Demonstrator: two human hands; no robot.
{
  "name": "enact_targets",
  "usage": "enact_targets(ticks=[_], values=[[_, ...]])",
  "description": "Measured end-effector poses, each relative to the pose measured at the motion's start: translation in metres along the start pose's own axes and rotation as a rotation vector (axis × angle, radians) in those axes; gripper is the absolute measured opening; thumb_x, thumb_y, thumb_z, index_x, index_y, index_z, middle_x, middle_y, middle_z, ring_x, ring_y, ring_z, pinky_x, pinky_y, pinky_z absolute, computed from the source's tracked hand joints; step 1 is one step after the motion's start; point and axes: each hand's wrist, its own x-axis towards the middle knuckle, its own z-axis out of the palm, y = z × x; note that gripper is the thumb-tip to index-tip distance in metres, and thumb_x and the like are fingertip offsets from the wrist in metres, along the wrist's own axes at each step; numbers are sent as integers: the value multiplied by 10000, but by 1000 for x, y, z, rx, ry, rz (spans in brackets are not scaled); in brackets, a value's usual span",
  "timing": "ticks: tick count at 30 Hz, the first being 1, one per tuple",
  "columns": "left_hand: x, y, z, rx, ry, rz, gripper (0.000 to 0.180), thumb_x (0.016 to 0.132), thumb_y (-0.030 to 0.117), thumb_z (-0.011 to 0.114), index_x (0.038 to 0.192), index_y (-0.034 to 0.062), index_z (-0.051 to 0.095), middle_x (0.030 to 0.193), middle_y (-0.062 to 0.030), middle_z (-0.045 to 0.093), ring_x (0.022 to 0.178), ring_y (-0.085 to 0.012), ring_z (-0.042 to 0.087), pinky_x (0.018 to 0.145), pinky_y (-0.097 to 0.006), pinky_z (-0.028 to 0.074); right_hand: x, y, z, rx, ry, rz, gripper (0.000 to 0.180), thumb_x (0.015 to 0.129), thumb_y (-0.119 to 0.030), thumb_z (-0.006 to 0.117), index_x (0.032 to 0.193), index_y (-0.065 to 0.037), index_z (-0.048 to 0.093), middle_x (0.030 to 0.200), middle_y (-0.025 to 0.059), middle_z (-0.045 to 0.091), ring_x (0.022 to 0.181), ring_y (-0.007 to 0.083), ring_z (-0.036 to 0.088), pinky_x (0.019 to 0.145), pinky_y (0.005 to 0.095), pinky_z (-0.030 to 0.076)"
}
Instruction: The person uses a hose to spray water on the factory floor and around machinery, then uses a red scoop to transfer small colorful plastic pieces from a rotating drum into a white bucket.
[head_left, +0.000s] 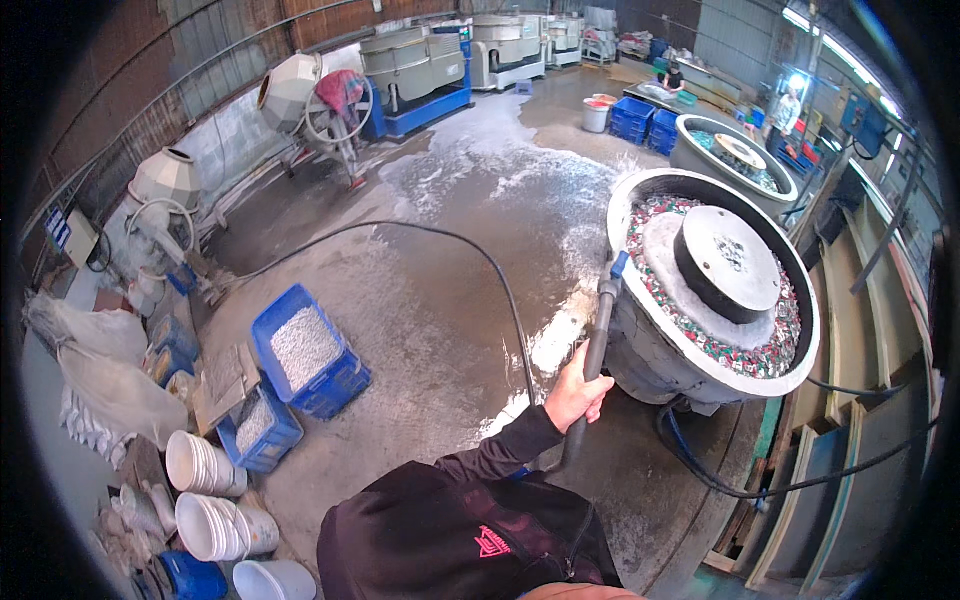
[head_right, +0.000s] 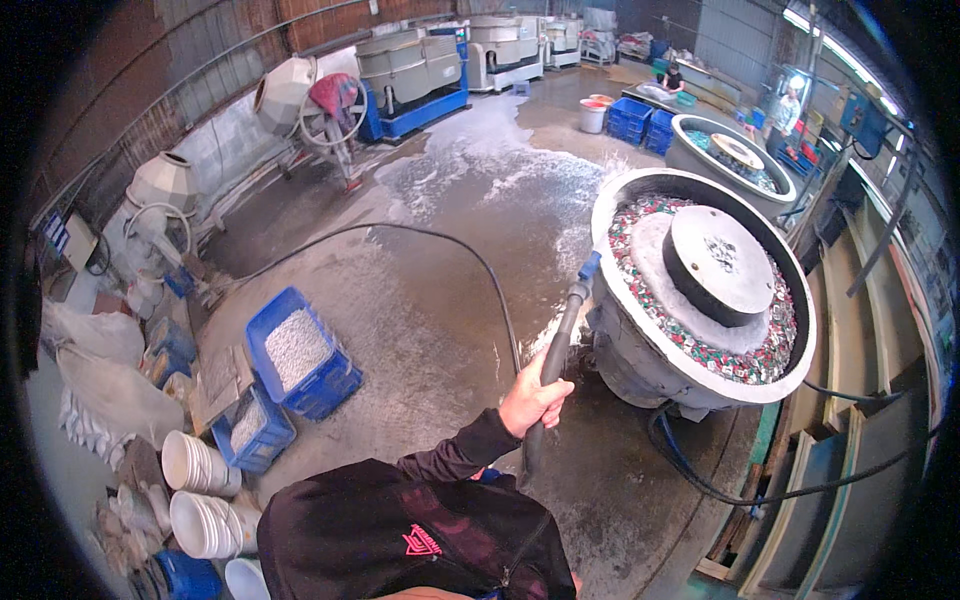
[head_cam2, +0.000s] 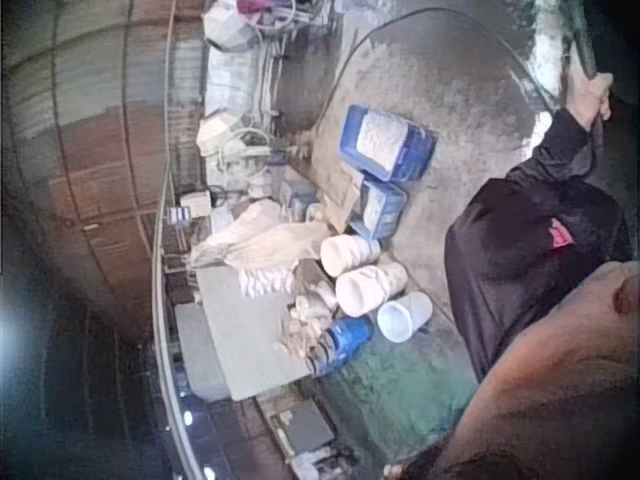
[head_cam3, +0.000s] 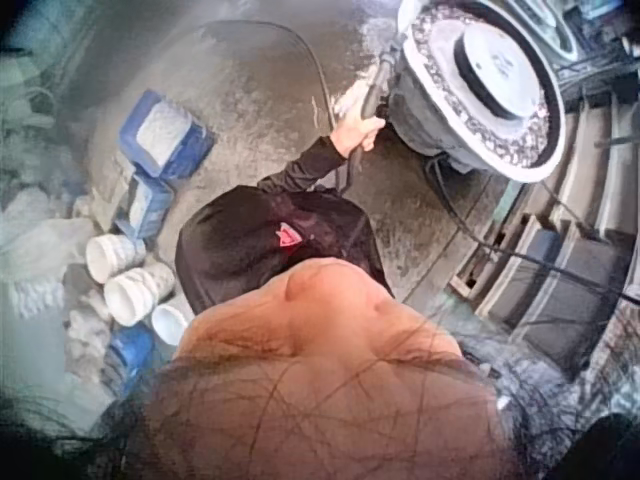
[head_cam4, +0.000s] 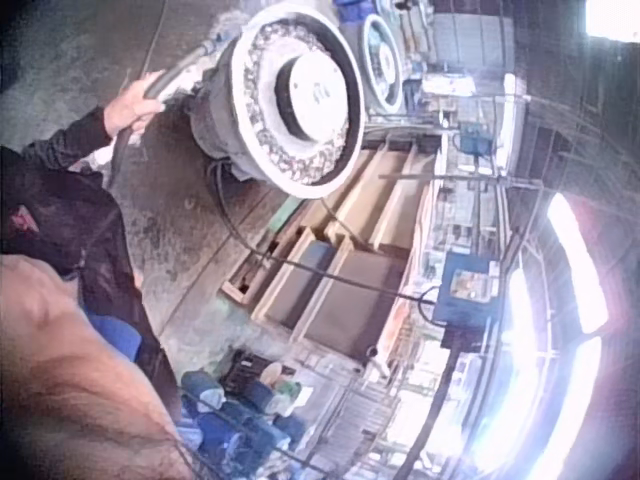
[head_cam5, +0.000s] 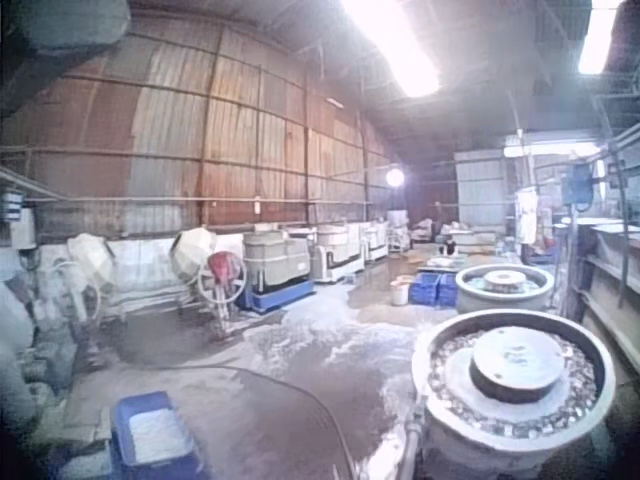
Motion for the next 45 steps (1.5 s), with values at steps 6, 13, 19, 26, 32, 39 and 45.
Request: enact_targets(ticks=[6, 13, 19, 26, 32, 39, 45], values=[[-10, -22, -3, -5, -37, -117, 789, 813, 14, 512, 1401, 145, 2, 550, -8, 392, 364, -91, 375, 353, -265, 367, -4, 55, 59, 107, -162, 151, 167, 804, -187, 507, 744, -76, 615, 672, 117, 636, 609, 246, 623, 531, 394, 479], [-13, -20, 10, 34, -89, -186, 762, 817, 29, 508, 1400, 139, 31, 548, -7, 394, 366, -89, 368, 361, -257, 366, -25, 51, 83, 450, -197, 331, 159, 829, -152, 461, 871, -60, 585, 701, 120, 634, 573, 216, 607, 490, 367, 485], [-14, -38, 17, 17, -91, -196, 685, 812, 8, 515, 1363, 132, 128, 529, 5, 366, 361, -87, 350, 348, -260, 346, -33, -15, 13, 1344, -31, 697, 298, 830, -77, 416, 1103, -30, 526, 752, 117, 628, 508, 187, 572, 452, 331, 499], [-3, -39, 27, 37, 61, -128, 492, 785, 4, 501, 1220, 114, 298, 515, 25, 338, 330, -75, 319, 290, -250, 322, -67, 32, 44, 655, -114, 282, 225, 824, -263, 484, 895, -100, 622, 809, 93, 646, 721, 250, 612, 602, 382, 476], [-9, -32, 29, -11, 24, -121, 444, 791, 4, 464, 1183, 148, 318, 497, 13, 321, 333, -85, 329, 305, -247, 327, -104, 53, 33, 776, -188, 738, 251, 843, -241, 478, 829, -29, 611, 713, 111, 621, 555, 234, 574, 486, 377, 468], [-24, -49, 28, -20, 65, -214, 503, 787, -7, 458, 1229, 170, 298, 501, 13, 312, 340, -86, 314, 315, -251, 312, -73, 18, -19, 1116, -151, 880, 278, 890, -201, 369, 916, -45, 598, 699, 69, 630, 446, 180, 538, 417, 325, 464], [-39, -49, 23, -47, 29, -264, 566, 785, -14, 458, 1279, 189, 272, 501, 3, 316, 335, -91, 308, 311, -248, 292, -25, -40, -45, 1259, -105, 749, 251, 847, -117, 449, 1062, -49, 558, 800, 73, 643, 580, 172, 606, 455, 307, 495]])
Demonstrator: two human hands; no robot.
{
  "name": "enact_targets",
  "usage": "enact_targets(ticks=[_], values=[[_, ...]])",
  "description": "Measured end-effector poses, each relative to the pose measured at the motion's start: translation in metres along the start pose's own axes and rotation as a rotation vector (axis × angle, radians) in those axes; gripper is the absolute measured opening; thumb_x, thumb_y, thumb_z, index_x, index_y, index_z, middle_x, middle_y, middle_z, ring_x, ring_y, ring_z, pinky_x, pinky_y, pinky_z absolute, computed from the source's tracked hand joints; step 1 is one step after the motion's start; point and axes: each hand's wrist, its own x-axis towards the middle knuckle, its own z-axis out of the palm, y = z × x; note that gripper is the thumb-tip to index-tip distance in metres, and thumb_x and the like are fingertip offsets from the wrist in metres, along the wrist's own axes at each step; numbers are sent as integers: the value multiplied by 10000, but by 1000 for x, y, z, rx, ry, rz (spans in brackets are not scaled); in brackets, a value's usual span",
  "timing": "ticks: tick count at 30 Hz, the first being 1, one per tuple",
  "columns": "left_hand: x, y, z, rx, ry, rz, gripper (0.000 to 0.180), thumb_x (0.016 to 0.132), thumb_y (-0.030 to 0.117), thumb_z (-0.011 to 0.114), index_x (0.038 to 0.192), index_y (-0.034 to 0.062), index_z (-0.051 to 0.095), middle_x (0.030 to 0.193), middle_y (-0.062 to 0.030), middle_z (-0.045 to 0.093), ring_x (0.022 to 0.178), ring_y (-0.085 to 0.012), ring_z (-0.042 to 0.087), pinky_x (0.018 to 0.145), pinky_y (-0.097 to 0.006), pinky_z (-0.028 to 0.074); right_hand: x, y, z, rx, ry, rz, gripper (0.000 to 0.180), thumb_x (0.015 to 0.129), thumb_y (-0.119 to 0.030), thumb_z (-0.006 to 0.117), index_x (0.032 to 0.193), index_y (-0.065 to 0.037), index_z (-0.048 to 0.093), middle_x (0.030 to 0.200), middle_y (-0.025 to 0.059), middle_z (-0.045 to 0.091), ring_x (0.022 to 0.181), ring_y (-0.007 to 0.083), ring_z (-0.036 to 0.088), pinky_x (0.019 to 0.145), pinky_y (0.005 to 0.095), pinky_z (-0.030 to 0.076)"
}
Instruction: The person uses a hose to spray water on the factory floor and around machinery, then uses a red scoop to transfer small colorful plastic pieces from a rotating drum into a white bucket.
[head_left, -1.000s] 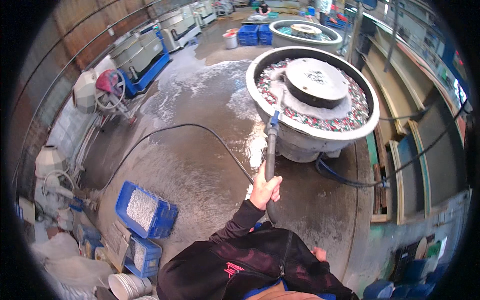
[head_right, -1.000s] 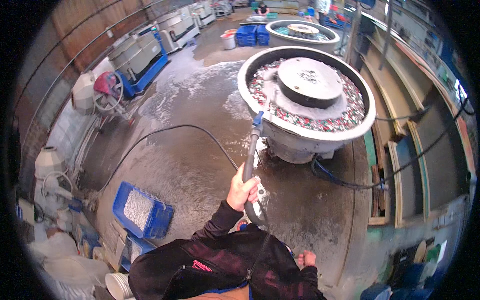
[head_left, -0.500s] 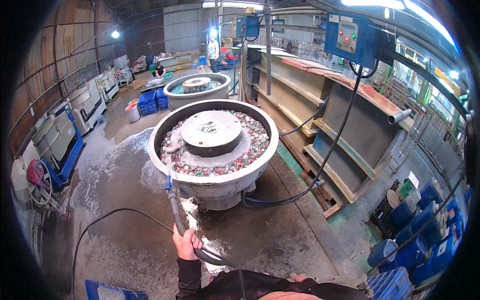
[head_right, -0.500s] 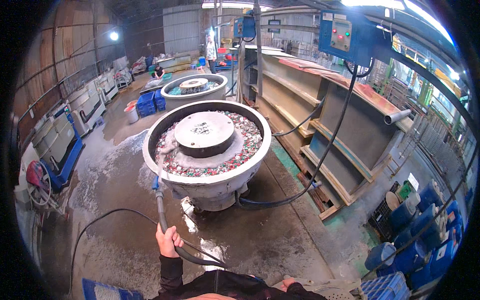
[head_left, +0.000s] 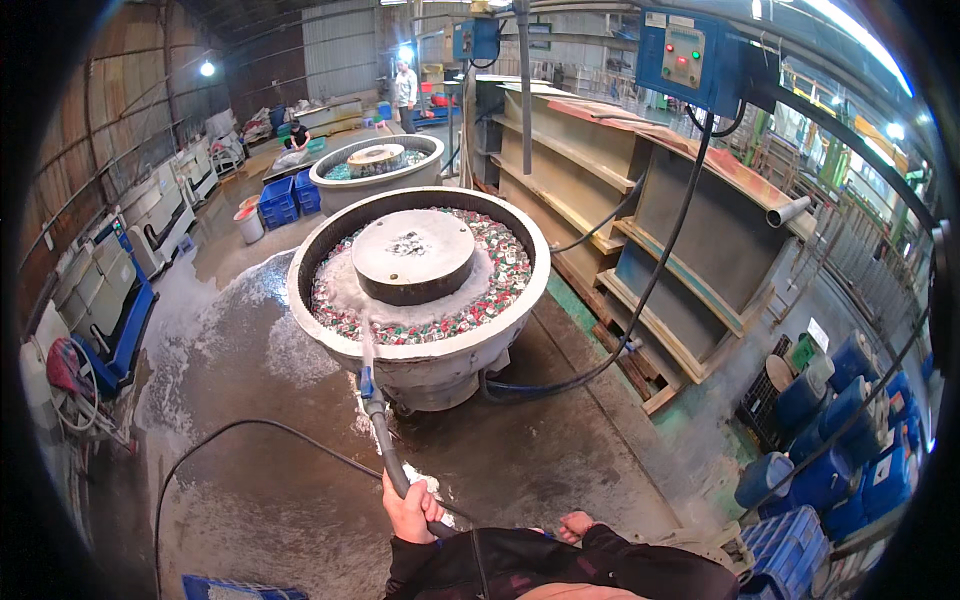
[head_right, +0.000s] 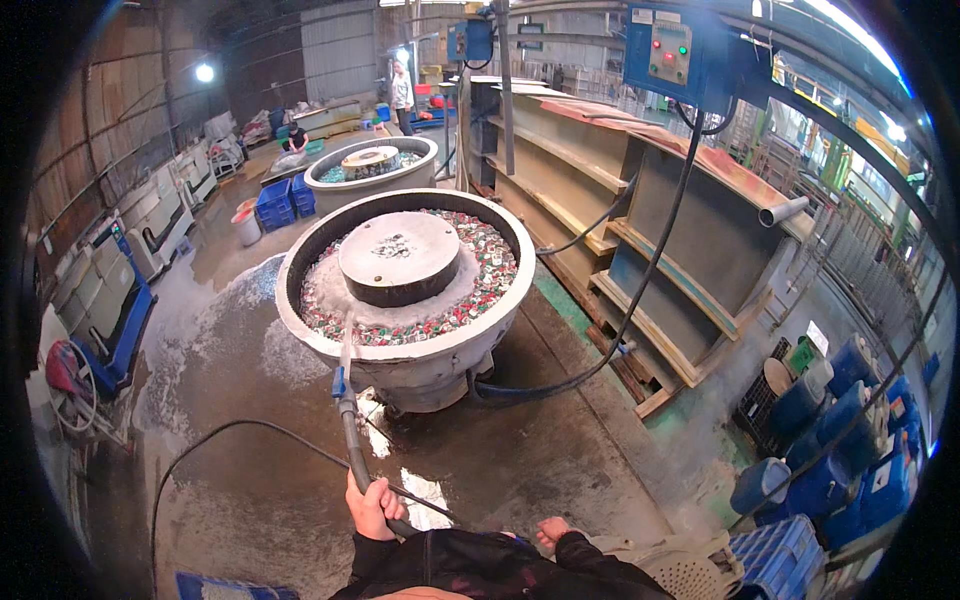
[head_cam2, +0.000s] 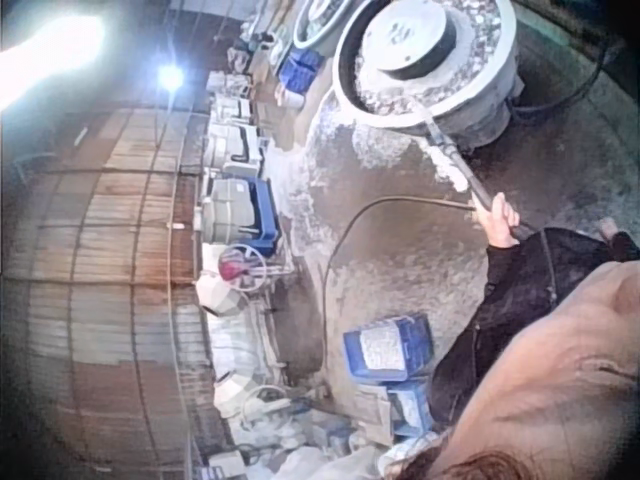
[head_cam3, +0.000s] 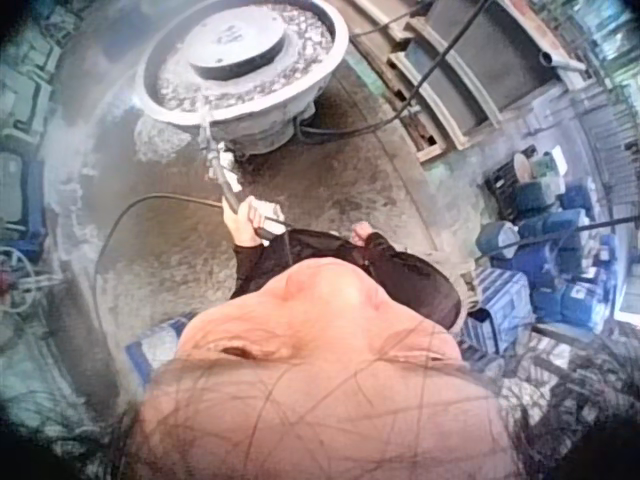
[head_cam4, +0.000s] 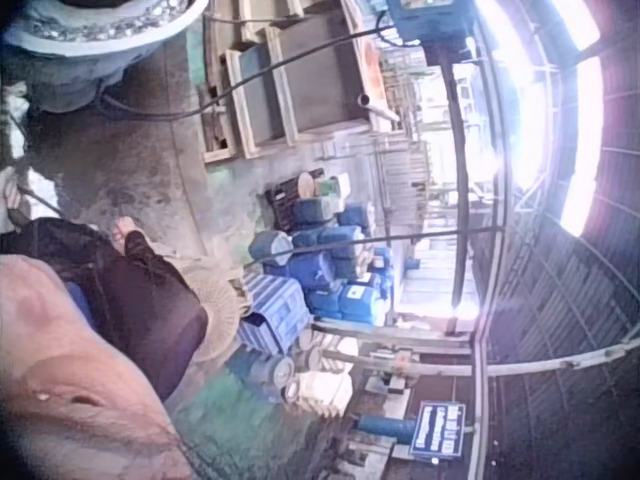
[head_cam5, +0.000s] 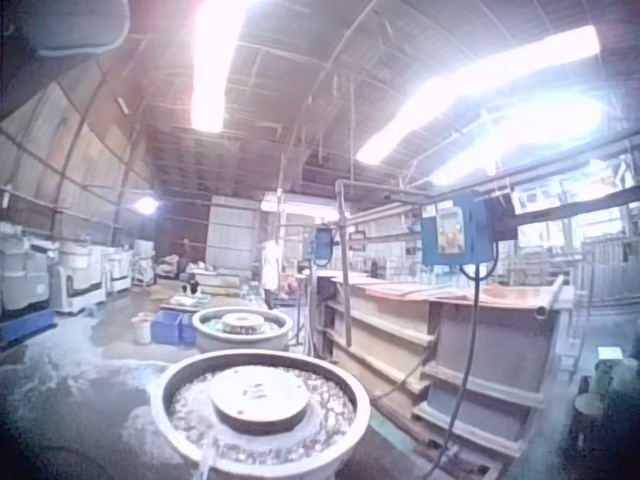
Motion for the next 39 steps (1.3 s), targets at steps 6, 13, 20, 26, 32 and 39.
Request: enact_targets(ticks=[6, 13, 20, 26, 32, 39], values=[[11, 16, -5, 25, -31, 27, 587, 789, -9, 449, 1304, 201, 261, 505, 5, 314, 336, -83, 302, 310, -239, 282, 31, 9, 21, -9, 13, -8, 292, 870, -172, 433, 1120, -115, 572, 788, 48, 642, 525, 127, 567, 430, 294, 472], [21, 0, -21, -29, -87, -123, 815, 810, 22, 524, 1394, 221, -8, 519, 1, 329, 364, -98, 304, 355, -254, 305, -1, 68, 9, -101, 39, 44, 271, 795, -131, 504, 1050, -78, 575, 776, 53, 642, 598, 156, 597, 497, 316, 470], [15, -17, -8, -14, -134, -107, 792, 806, 20, 511, 1401, 194, 17, 520, -4, 356, 365, -103, 350, 366, -269, 342, 31, 151, -37, -1027, 67, -592, 187, 726, -126, 527, 843, -35, 643, 790, 62, 667, 582, 162, 613, 495, 320, 485], [21, 0, -9, -26, 11, 16, 744, 790, 16, 517, 1383, 176, 97, 516, 6, 345, 346, -94, 334, 336, -256, 329, 39, 112, -45, -323, -6, -174, 245, 818, -146, 461, 1014, -54, 577, 769, 90, 647, 533, 185, 587, 436, 340, 478], [11, 9, 1, 16, -37, 104, 524, 789, 0, 492, 1256, 134, 295, 512, 11, 346, 335, -77, 331, 319, -238, 321, 14, 35, -36, 49, 54, 66, 293, 845, -109, 385, 1096, -57, 527, 744, 81, 630, 490, 168, 559, 411, 334, 477], [-12, -10, 17, 97, -53, -34, 385, 797, 14, 503, 1123, 110, 322, 525, -7, 365, 342, -87, 342, 331, -247, 325, 23, 31, -21, 35, 11, 70, 296, 852, -117, 395, 1109, -56, 528, 762, 90, 635, 492, 173, 560, 419, 321, 484]])
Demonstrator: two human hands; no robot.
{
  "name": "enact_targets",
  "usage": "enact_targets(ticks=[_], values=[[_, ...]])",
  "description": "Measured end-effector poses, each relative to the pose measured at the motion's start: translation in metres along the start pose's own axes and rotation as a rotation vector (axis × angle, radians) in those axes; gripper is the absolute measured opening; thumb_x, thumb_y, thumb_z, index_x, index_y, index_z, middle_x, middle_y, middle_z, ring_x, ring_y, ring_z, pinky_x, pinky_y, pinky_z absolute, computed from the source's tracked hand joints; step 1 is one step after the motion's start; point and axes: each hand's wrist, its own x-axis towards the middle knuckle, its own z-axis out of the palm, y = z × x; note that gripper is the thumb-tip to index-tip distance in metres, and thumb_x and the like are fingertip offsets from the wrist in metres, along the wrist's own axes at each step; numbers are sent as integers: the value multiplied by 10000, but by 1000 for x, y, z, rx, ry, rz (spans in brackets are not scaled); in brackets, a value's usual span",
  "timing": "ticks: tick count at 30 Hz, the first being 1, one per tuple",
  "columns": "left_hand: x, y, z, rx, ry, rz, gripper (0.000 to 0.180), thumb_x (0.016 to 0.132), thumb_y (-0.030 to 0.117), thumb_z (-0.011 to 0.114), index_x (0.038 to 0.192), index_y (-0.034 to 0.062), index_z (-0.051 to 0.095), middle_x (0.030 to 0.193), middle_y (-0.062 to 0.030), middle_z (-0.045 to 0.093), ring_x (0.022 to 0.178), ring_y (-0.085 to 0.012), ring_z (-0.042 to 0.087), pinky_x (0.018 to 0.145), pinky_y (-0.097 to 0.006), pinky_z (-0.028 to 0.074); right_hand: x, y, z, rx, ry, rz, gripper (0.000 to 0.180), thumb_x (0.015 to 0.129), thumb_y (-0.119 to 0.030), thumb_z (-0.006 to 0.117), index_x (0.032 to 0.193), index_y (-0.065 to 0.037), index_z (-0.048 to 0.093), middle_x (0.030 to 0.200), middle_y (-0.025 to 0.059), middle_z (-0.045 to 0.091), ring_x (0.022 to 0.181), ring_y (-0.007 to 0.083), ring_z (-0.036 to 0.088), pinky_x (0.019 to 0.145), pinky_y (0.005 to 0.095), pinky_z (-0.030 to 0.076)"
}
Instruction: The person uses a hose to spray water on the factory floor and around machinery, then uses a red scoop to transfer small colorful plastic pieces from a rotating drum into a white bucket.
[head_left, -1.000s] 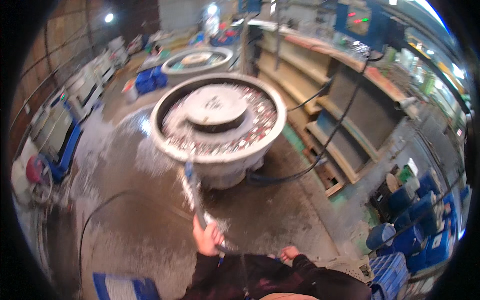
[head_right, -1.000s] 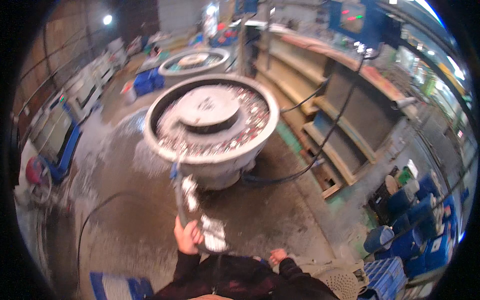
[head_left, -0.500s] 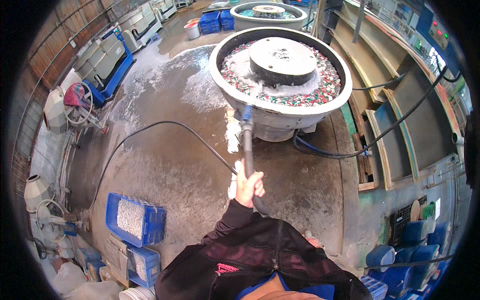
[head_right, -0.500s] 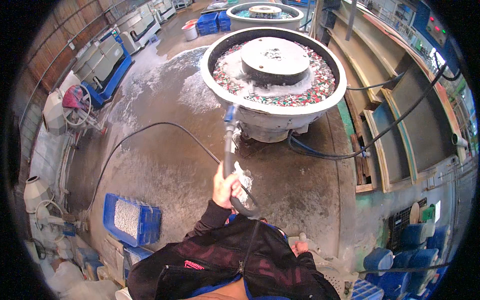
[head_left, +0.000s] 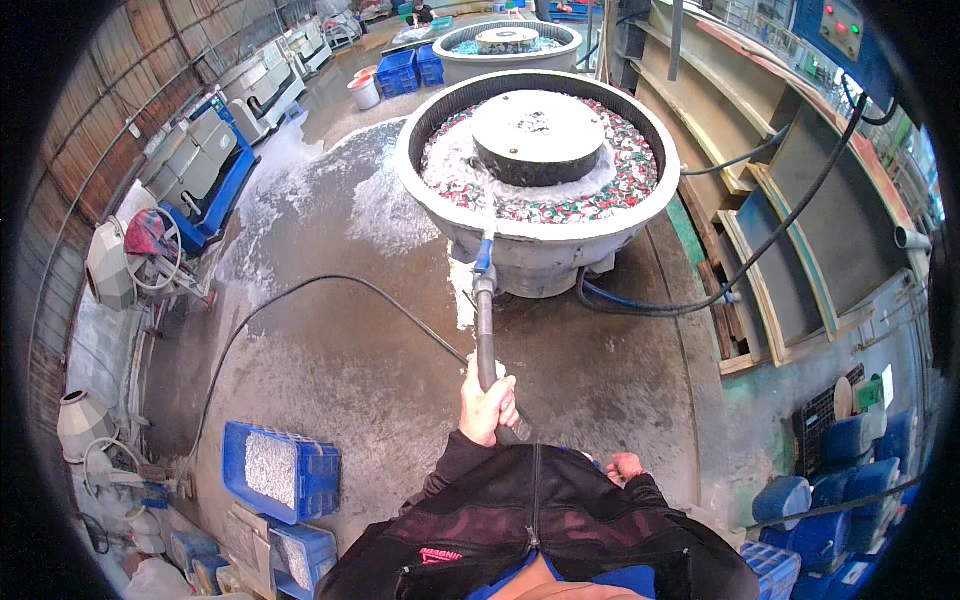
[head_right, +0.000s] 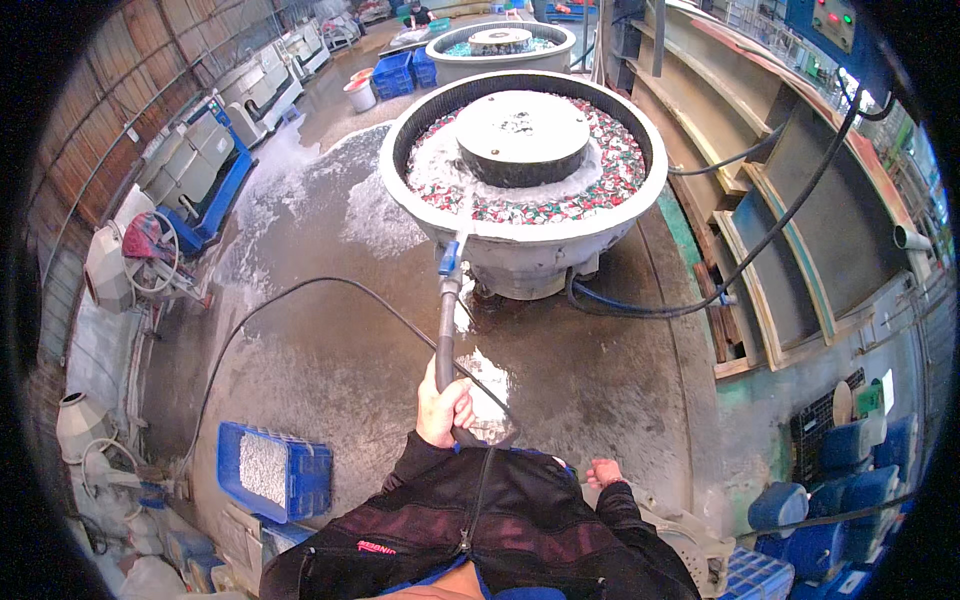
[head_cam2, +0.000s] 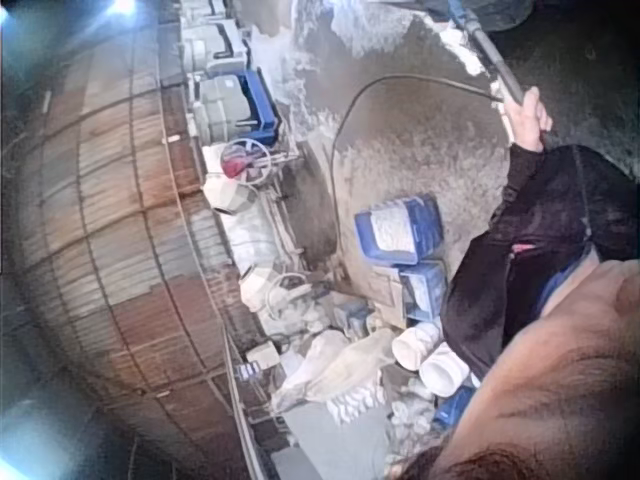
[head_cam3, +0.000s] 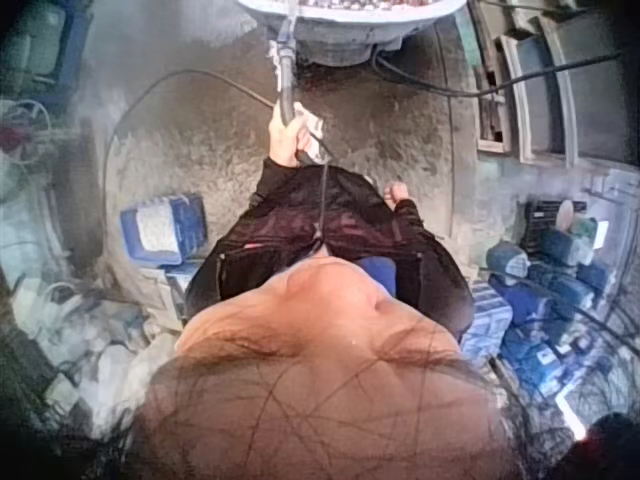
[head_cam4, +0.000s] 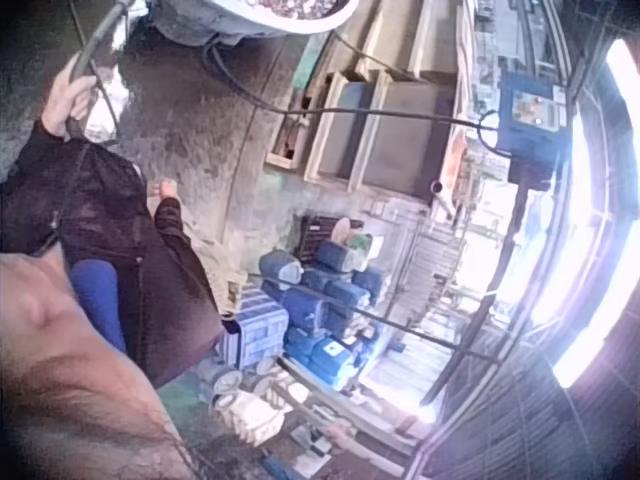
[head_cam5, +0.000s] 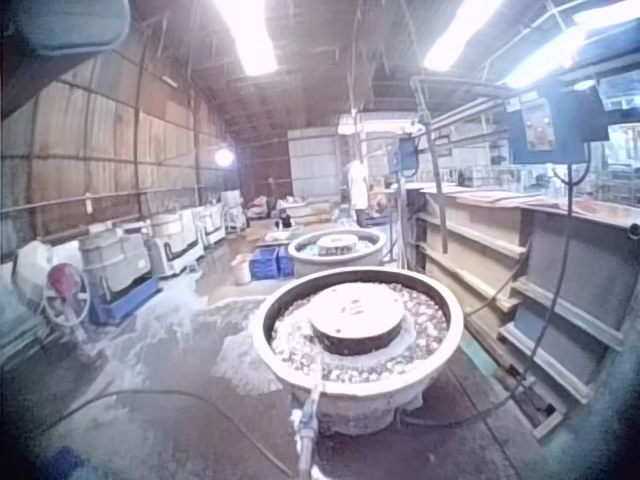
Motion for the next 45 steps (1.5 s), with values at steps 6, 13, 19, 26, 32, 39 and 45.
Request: enact_targets(ticks=[6, 13, 19, 26, 32, 39, 45], values=[[5, -1, -7, 10, -56, -18, 550, 812, 16, 505, 1276, 131, 233, 521, -8, 367, 350, -95, 350, 340, -250, 331, 10, 20, 7, 10, -32, 10, 291, 864, -159, 418, 1110, -49, 528, 781, 112, 638, 500, 194, 568, 440, 357, 490], [6, -2, -11, 68, -148, -107, 733, 816, 23, 508, 1384, 181, 73, 523, -9, 364, 369, -101, 358, 369, -267, 359, 13, 42, 4, -2, -20, -1, 292, 878, -173, 382, 1103, -39, 511, 788, 122, 635, 506, 202, 568, 437, 362, 488], [9, -6, -6, 118, -269, -169, 819, 812, -7, 523, 1396, 226, -1, 575, -20, 396, 390, -98, 372, 389, -275, 372, 17, 40, 6, -71, -35, -31, 297, 876, -160, 367, 1106, -41, 512, 779, 107, 633, 512, 181, 566, 441, 348, 486], [7, -13, 14, 173, -363, -204, 768, 830, 12, 494, 1396, 221, 20, 557, 9, 382, 399, -78, 357, 390, -261, 361, 1, 21, 3, 10, -2, -34, 311, 847, -108, 388, 1127, -53, 512, 756, 87, 626, 485, 157, 551, 404, 315, 450], [10, -21, 17, 142, -270, -169, 767, 823, 17, 509, 1393, 212, 34, 546, 5, 374, 384, -85, 351, 384, -267, 360, 13, 40, -23, -305, -83, -190, 321, 835, -74, 390, 1135, -53, 502, 770, 100, 625, 504, 189, 559, 418, 345, 458], [12, -16, 7, -66, -63, -129, 787, 803, 15, 534, 1382, 204, 34, 522, 11, 324, 368, -83, 306, 346, -256, 297, 15, 35, -26, -230, -54, -12, 302, 851, -126, 406, 1121, -66, 527, 805, 85, 636, 543, 172, 571, 460, 346, 482], [20, -13, 20, -6, 76, 59, 595, 806, 24, 511, 1300, 197, 226, 534, 15, 338, 360, -78, 328, 326, -239, 315, 3, 3, -41, 7, -18, -35, 289, 821, -84, 441, 1087, -80, 555, 808, 69, 642, 530, 134, 590, 442, 297, 499]])
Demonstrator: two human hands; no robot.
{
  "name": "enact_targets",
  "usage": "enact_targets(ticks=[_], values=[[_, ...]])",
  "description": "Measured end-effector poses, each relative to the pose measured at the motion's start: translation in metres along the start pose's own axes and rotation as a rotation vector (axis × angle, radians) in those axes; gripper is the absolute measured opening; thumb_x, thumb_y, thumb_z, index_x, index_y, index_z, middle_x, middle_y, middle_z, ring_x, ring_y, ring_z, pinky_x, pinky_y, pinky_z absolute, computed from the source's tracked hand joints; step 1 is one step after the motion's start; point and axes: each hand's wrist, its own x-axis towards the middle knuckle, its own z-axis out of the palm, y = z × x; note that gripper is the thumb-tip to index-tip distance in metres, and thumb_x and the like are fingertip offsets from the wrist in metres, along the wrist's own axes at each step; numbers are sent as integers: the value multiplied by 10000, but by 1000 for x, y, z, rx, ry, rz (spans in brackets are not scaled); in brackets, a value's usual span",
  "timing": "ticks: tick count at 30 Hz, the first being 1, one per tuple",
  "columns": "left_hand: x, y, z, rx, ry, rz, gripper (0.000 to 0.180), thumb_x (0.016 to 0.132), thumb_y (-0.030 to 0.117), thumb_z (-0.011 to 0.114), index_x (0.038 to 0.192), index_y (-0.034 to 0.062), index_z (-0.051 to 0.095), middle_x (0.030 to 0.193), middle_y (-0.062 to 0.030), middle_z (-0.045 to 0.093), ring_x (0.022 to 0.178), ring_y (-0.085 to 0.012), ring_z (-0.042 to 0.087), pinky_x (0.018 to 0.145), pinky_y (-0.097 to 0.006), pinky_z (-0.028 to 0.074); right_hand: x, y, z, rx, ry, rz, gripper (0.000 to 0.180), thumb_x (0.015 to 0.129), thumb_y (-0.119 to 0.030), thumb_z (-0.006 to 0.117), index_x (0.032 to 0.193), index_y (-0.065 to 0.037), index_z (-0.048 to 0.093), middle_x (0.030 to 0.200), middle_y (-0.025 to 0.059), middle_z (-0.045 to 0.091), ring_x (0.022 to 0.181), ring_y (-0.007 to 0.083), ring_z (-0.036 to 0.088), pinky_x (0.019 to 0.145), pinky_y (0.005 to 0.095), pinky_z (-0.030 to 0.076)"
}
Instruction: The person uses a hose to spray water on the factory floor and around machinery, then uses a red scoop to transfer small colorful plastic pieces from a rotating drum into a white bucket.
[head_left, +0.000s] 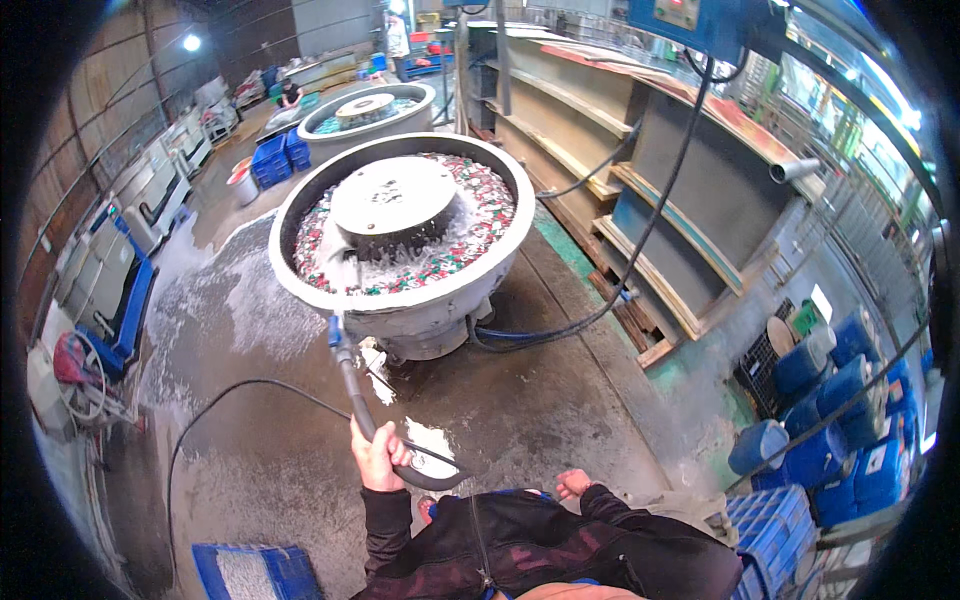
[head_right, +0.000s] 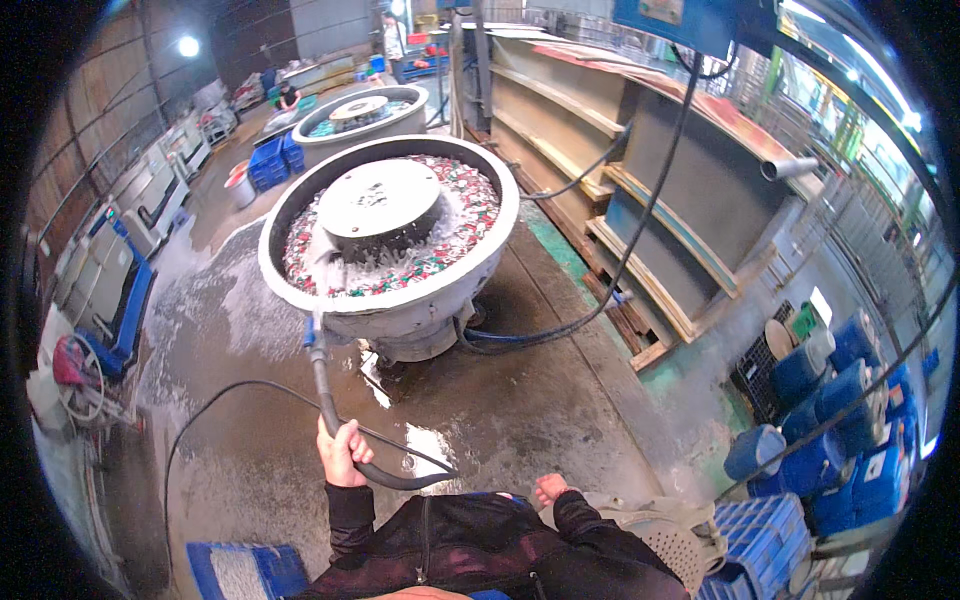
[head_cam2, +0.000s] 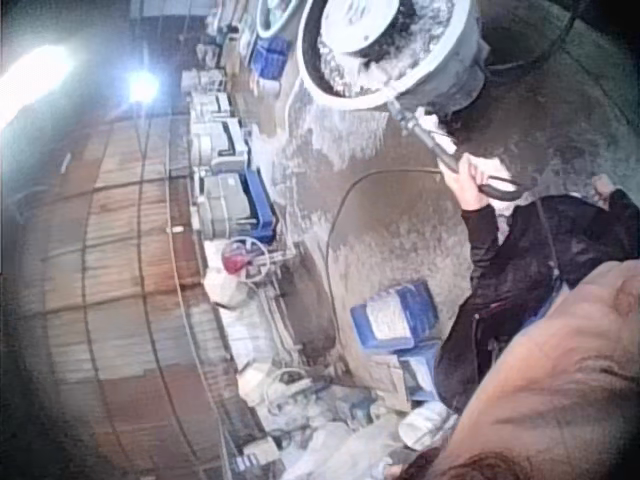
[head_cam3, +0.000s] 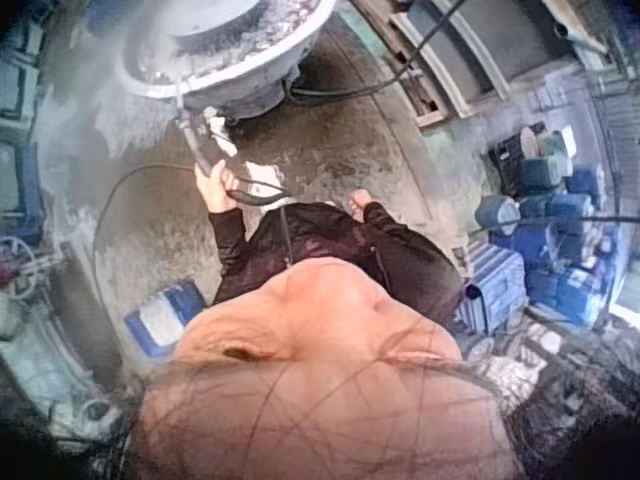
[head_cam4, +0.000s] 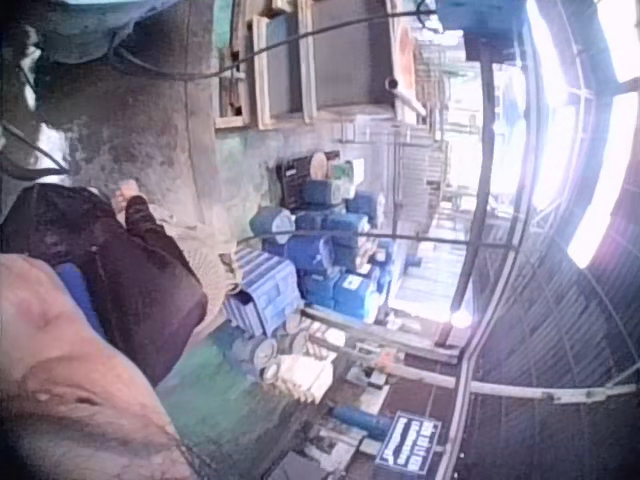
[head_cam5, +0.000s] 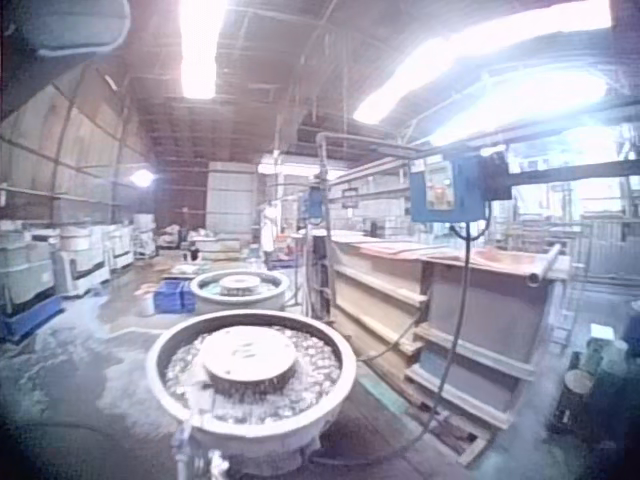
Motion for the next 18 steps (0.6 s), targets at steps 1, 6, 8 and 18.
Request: enact_targets(ticks=[1, 6, 8, 18], values=[[2, -1, 2, -13, 23, 13, 554, 806, 24, 510, 1271, 188, 258, 538, 14, 341, 364, -79, 336, 326, -238, 317, -1, -1, -5, 27, -13, -26, 296, 818, -84, 444, 1094, -78, 549, 805, 66, 641, 535, 128, 589, 447, 288, 500], [10, -15, 22, -30, 20, 34, 514, 809, 27, 517, 1229, 192, 270, 536, 18, 330, 364, -72, 327, 326, -235, 309, -15, 24, -36, 77, -11, -40, 316, 816, -120, 470, 1122, -79, 536, 792, 50, 638, 541, 124, 583, 459, 282, 501], [11, -25, 34, -40, 31, 28, 511, 809, 26, 523, 1219, 190, 266, 536, 21, 327, 361, -70, 321, 324, -233, 304, -20, 52, -55, 50, 64, -3, 296, 838, -183, 474, 1108, -85, 547, 772, 57, 635, 534, 128, 575, 459, 300, 498], [41, -58, 112, -100, -61, 1, 518, 806, 19, 532, 1197, 226, 263, 527, 17, 322, 359, -81, 317, 336, -235, 301, 28, 222, -142, 907, -476, 224, 207, 840, -272, 455, 886, -94, 551, 730, 119, 595, 543, 275, 544, 475, 436, 426]])
